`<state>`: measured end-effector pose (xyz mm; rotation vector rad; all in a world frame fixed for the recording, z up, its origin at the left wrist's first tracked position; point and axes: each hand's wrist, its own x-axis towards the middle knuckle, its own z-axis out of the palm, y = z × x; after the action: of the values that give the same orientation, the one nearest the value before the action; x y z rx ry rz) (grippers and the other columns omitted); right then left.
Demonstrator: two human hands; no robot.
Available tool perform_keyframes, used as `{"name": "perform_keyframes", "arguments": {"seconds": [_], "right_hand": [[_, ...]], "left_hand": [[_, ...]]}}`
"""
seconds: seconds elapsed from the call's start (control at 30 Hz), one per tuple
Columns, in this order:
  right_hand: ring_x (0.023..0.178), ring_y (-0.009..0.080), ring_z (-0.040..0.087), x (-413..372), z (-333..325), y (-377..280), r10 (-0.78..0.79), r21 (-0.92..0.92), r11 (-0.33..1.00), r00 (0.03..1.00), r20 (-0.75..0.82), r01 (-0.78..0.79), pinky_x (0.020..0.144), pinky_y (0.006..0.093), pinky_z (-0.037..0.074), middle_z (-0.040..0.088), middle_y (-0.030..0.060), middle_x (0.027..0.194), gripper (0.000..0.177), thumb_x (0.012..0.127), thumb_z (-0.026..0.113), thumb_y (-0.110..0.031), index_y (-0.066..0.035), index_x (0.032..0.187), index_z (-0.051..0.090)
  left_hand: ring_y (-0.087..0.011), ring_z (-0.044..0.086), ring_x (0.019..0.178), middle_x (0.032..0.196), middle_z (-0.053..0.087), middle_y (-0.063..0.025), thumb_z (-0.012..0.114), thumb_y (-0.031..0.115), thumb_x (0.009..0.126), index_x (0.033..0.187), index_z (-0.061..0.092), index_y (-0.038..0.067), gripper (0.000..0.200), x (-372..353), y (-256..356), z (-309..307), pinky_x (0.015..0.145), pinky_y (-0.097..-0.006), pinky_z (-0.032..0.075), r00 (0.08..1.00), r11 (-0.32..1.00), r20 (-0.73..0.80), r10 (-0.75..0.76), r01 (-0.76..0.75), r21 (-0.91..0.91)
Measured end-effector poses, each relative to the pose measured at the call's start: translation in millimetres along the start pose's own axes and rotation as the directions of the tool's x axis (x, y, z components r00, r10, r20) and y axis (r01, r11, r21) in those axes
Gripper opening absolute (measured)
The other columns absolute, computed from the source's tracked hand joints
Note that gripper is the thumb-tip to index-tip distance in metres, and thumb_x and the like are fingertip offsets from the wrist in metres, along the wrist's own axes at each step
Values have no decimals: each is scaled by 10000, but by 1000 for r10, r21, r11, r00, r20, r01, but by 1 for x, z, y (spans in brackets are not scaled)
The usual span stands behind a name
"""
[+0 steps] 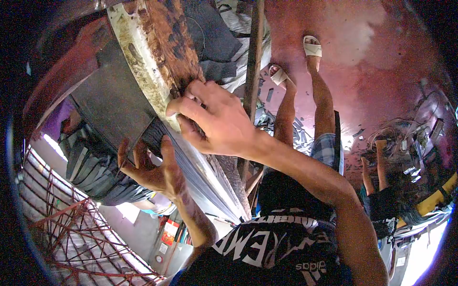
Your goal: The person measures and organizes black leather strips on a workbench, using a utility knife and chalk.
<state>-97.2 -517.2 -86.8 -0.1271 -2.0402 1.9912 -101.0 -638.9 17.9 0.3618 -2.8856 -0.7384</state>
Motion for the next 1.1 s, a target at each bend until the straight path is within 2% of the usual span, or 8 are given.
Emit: {"name": "perform_keyframes", "arguments": {"seconds": [0.17, 0.27, 0.33, 0.47, 0.53, 0.83, 1.03, 1.1], "right_hand": [[762, 287, 535, -3, 4, 2, -4, -19, 1000, 1000, -1, 4, 645, 404, 445, 507, 91, 888, 339, 752, 716, -84, -160, 1066, 614], [767, 288, 529, -4, 4, 1, 11, -24, 1000, 1000, 17, -10, 654, 404, 442, 499, 93, 891, 334, 755, 713, -85, -161, 1065, 613], [758, 287, 525, -3, 4, 1, 7, -15, 1000, 1000, 9, -7, 642, 402, 440, 492, 91, 875, 330, 758, 707, -83, -165, 1065, 614], [746, 287, 523, -1, 3, 0, -9, 12, 1000, 1000, -17, 9, 637, 401, 441, 486, 92, 862, 321, 766, 698, -87, -163, 1066, 614], [742, 287, 526, -1, 2, -2, 3, -20, 1000, 1000, -2, -3, 635, 404, 445, 490, 92, 861, 311, 775, 689, -92, -162, 1069, 614], [747, 300, 542, -2, 5, -1, -5, -27, 1000, 999, -43, 3, 639, 416, 462, 503, 98, 865, 300, 773, 676, -116, -167, 1061, 610], [775, 324, 568, -2, 6, 0, -9, -12, 1000, 999, -47, 8, 658, 432, 483, 522, 108, 883, 312, 768, 678, -115, -166, 1067, 604], [783, 325, 575, -2, 3, -2, -9, -16, 1000, 999, -35, 8, 659, 436, 488, 526, 109, 887, 315, 772, 678, -115, -167, 1074, 601]], "left_hand": [[-266, 584, 1013, 1047, 600, -152, 834, 16, 729, 1361, 399, 36, 767, -3, 3, 2, 885, -386, 508, 1000, 998, -27, 8, -6, 62], [-262, 580, 1025, 1124, 590, -161, 850, 28, 726, 1347, 423, 24, 754, -4, 5, 1, 887, -383, 509, 1000, 996, -19, 25, -23, 87], [-252, 576, 1016, 1214, 564, -159, 856, 29, 721, 1340, 438, 11, 747, 0, 3, 2, 882, -374, 509, 987, 965, 22, 162, -163, 204], [-246, 573, 1006, 1287, 535, -150, 854, 31, 724, 1355, 435, 26, 758, 6, 7, 4, 870, -356, 511, 987, 977, 54, 150, -157, 147], [-251, 570, 997, 1232, 550, -165, 854, 42, 722, 1358, 440, 55, 759, 6, 14, 6, 838, -359, 523, 1000, 996, 20, 4, -6, 85], [-264, 550, 997, 1125, 551, -172, 830, 36, 719, 1362, 443, 77, 751, 7, 25, 13, 809, -391, 509, 997, 997, -22, -78, 79, 28], [-209, 553, 1046, 1074, 613, -128, 835, 38, 718, 1430, 380, 31, 845, 8, 14, 1, 948, -338, 417, 993, 997, 112, 42, -48, 53], [-212, 549, 1026, 1089, 614, -124, 863, 88, 715, 1433, 394, 40, 859, 4, 10, -5, 918, -346, 438, 992, 993, 94, 87, -94, 66]]}}
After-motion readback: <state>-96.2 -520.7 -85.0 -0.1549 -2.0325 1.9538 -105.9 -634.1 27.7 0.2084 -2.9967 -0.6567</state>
